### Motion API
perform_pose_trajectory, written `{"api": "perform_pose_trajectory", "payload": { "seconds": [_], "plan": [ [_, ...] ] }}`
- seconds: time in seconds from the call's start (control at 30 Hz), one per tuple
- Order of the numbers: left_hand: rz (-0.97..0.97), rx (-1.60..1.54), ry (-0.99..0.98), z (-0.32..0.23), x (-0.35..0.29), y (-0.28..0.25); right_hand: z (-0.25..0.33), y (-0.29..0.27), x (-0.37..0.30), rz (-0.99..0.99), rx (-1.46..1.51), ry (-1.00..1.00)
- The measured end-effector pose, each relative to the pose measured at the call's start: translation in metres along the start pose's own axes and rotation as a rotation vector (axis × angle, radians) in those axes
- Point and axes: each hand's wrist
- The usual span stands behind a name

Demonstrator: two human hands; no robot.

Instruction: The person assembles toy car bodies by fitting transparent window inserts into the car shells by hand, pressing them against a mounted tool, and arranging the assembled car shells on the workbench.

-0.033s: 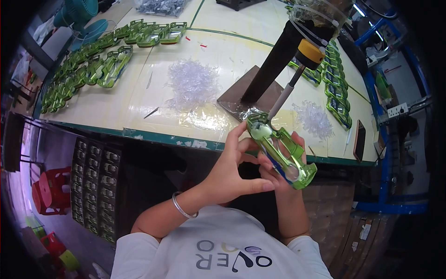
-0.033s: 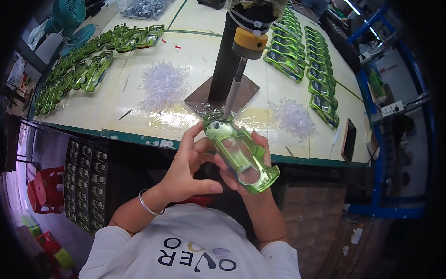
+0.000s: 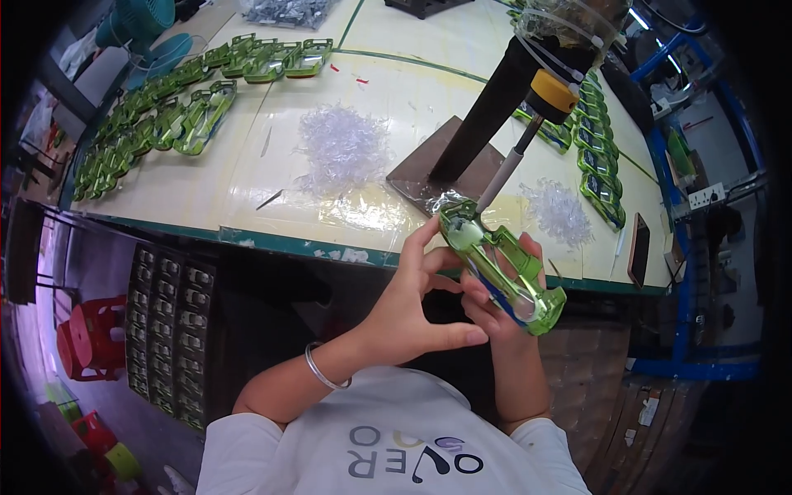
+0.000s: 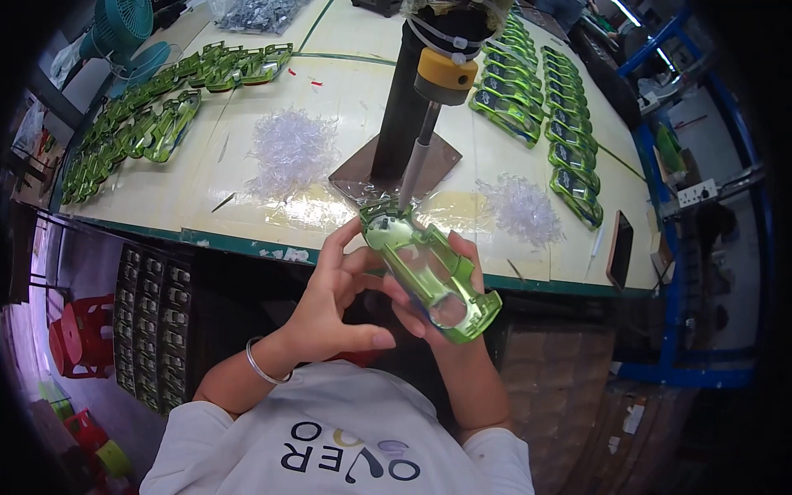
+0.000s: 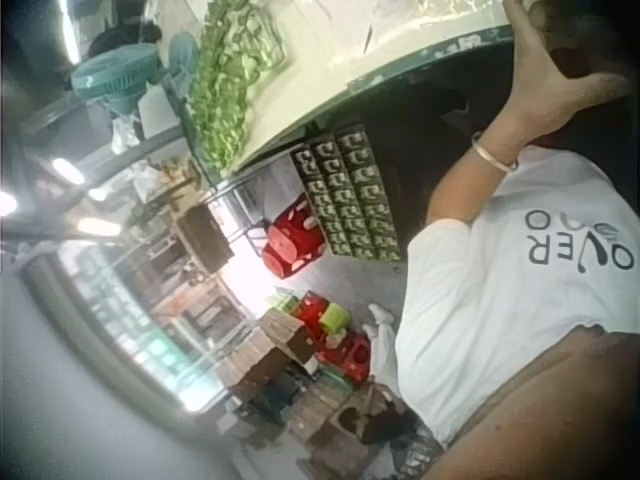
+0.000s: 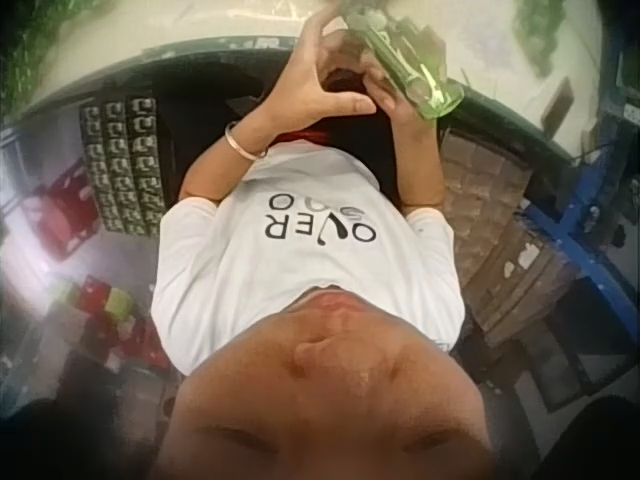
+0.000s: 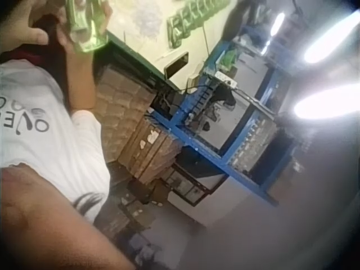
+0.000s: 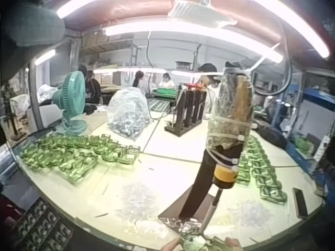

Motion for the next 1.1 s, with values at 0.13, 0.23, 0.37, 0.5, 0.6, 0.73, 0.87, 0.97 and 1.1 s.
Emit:
{"api": "perform_pose_trajectory", "payload": {
  "seconds": [0.13,0.23,0.37,0.5,0.6,0.73,0.87,0.97,1.1],
  "plan": [
    [0.063,0.096,0.078,-0.008,-0.007,0.000,0.007,-0.009,0.004,0.200,0.075,0.134],
    [0.079,0.131,0.112,-0.008,-0.008,0.001,0.009,-0.008,0.004,0.241,0.067,0.131],
    [0.104,0.146,0.124,-0.008,-0.008,0.001,0.011,-0.005,0.003,0.209,0.075,0.141],
    [0.127,0.133,0.123,-0.011,-0.008,0.003,0.014,-0.004,0.003,0.244,0.138,0.174],
    [0.149,0.129,0.116,-0.014,-0.008,0.005,0.015,-0.003,0.001,0.259,0.193,0.189],
    [0.157,0.147,0.097,-0.015,-0.009,0.005,0.015,-0.005,0.002,0.268,0.190,0.191],
    [0.169,0.157,0.098,-0.016,-0.010,0.006,0.016,-0.008,0.002,0.274,0.209,0.198],
    [0.177,0.162,0.097,-0.017,-0.010,0.006,0.016,-0.009,0.002,0.328,0.218,0.207],
    [0.170,0.166,0.107,-0.014,-0.011,0.006,0.015,-0.008,0.001,0.265,0.234,0.219]
  ]
}}
Point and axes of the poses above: each hand's wrist, its own x-axis towards the middle knuckle, its own y-axis out of the palm, z = x × y, and after that the axes turned 7 degrees about -y, right-handed
